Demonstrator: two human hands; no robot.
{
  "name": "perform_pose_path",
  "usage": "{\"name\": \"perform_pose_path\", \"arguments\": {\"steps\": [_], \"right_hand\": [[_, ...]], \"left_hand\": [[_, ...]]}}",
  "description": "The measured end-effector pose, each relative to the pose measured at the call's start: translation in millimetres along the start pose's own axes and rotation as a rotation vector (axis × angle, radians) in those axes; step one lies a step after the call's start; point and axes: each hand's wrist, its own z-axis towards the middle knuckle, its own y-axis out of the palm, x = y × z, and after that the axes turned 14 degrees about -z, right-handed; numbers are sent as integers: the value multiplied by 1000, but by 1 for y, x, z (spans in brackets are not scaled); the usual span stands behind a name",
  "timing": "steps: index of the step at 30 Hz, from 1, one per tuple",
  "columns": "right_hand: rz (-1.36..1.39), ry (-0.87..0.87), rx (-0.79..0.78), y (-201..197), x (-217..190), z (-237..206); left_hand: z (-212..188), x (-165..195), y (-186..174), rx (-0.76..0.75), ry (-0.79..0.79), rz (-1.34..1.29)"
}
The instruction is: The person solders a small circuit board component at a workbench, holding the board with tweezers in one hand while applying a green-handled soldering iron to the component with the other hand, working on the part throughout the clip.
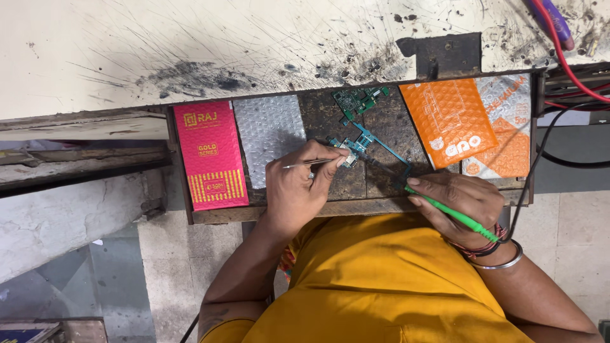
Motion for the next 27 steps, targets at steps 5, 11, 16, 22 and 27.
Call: {"name": "perform_pose_path", "arguments": {"steps": [5,11,16,22,27], "right_hand": [[3,3,-18,-2,0,0],[-7,-17,-30,-5,-2,2],[-14,-41,-24,-4,-1,2],[-12,-36,-18,-3,-2,2],[-19,-24,-14,-3,-2,1]], "left_hand": [[1,2,2,4,-22,13],[-1,2,2,0,-15,21],[-1,-2,3,-6,1,26],[-2,-1,1,-11,-32,53],[-1,2,0,1,-1,28]]}}
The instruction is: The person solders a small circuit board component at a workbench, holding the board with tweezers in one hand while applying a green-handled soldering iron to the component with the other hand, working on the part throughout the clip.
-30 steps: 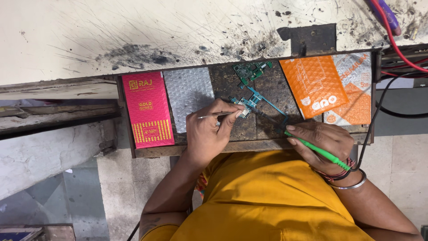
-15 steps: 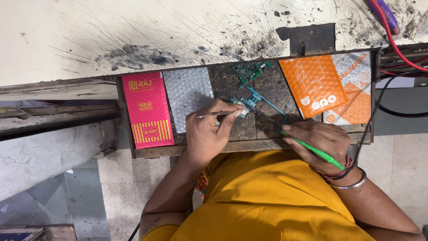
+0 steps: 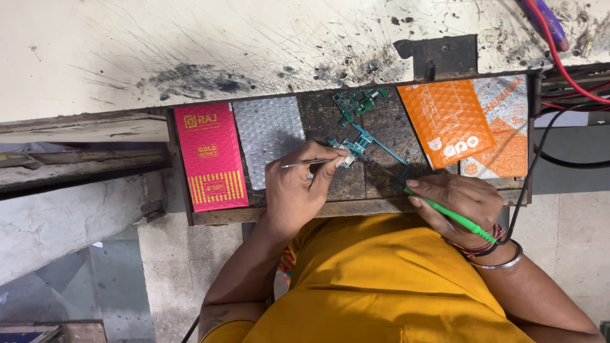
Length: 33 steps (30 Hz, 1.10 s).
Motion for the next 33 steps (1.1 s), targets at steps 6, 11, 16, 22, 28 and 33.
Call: {"name": "perform_pose_path", "arguments": {"steps": [6,11,16,22,28,33], "right_hand": [[-18,18,-14,-2,0,-1],[16,0,-8,-2,2,1],[-15,24,3,-1,0,-1],[-8,23,-1,1,1,-1],[-2,20,5,1,0,-1],[-41,26,-11,0,-1,-2]], "left_hand": [[1,1,2,-16,-62,33],[0,0,2,-4,8,-10],[0,-1,2,-10,-56,2],[0,-2,1,-4,-6,-14],[-1,-4,1,-9,-13,10],[0,-2,1,-6,-21,0]]}}
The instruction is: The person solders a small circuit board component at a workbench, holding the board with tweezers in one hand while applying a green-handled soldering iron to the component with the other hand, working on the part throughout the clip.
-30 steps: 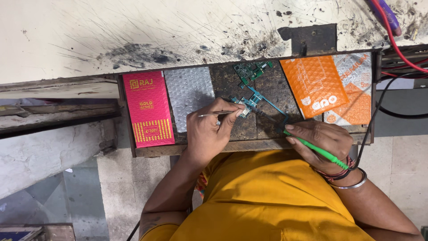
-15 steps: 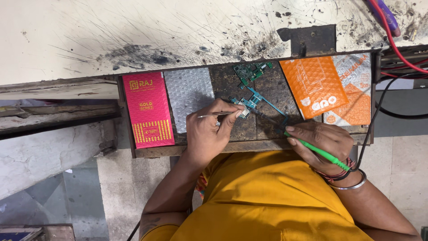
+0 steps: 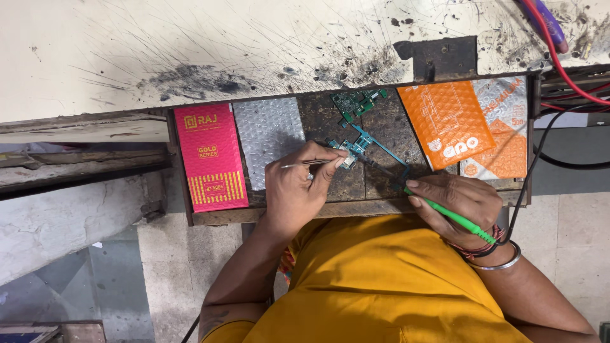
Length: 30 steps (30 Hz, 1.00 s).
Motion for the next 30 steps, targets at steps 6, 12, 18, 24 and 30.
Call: {"name": "perform_pose_path", "arguments": {"steps": [6,12,18,24,30], "right_hand": [[15,-9,9,1,1,0],[34,-25,5,1,1,0],[46,-13,23,3,1,-1],[35,-6,0,1,2,-1],[31,-3,-8,0,1,0]], "left_hand": [[1,4,0,-4,-38,11],[0,4,0,8,0,-22],[-1,-2,0,-9,-44,14],[-1,-3,1,-4,-14,-1],[0,1,0,0,-24,25]]}}
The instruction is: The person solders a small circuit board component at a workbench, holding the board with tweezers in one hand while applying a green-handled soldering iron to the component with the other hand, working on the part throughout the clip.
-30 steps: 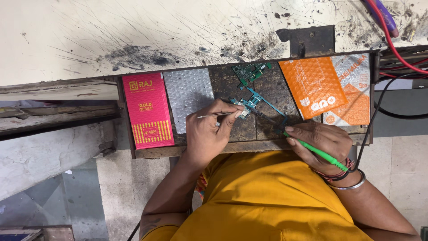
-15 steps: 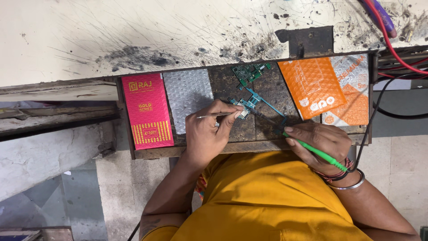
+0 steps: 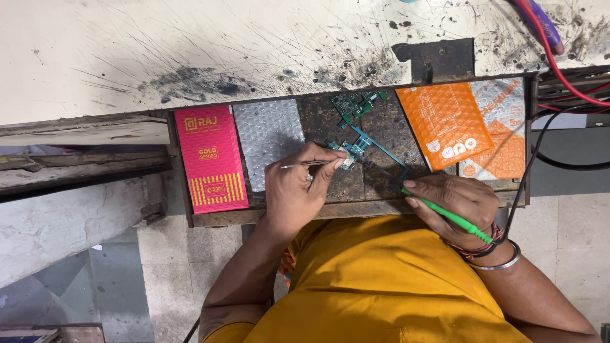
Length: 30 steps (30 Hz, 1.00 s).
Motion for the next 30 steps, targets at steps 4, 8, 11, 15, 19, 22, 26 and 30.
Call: {"name": "perform_pose_path", "arguments": {"steps": [4,8,11,15,19,22,26,30], "right_hand": [[15,-11,17,1,1,0],[-15,0,-5,0,0,-2],[-1,-6,-2,0,0,-2],[21,-2,4,-1,-1,-1],[14,-12,-3,-4,-1,-1],[7,-14,-2,-5,-1,0],[-27,-42,-13,-5,1,0],[-48,-53,-7,-3,1,0]], "left_hand": [[-1,3,-2,0,-13,-39],[-1,4,-1,12,32,14],[-2,1,-2,-9,-7,8],[-3,-3,1,-5,-6,3],[-3,-4,3,-8,1,-7],[-4,-3,4,10,52,-9],[-2,-3,6,3,16,4],[-2,-2,6,3,20,2]]}}
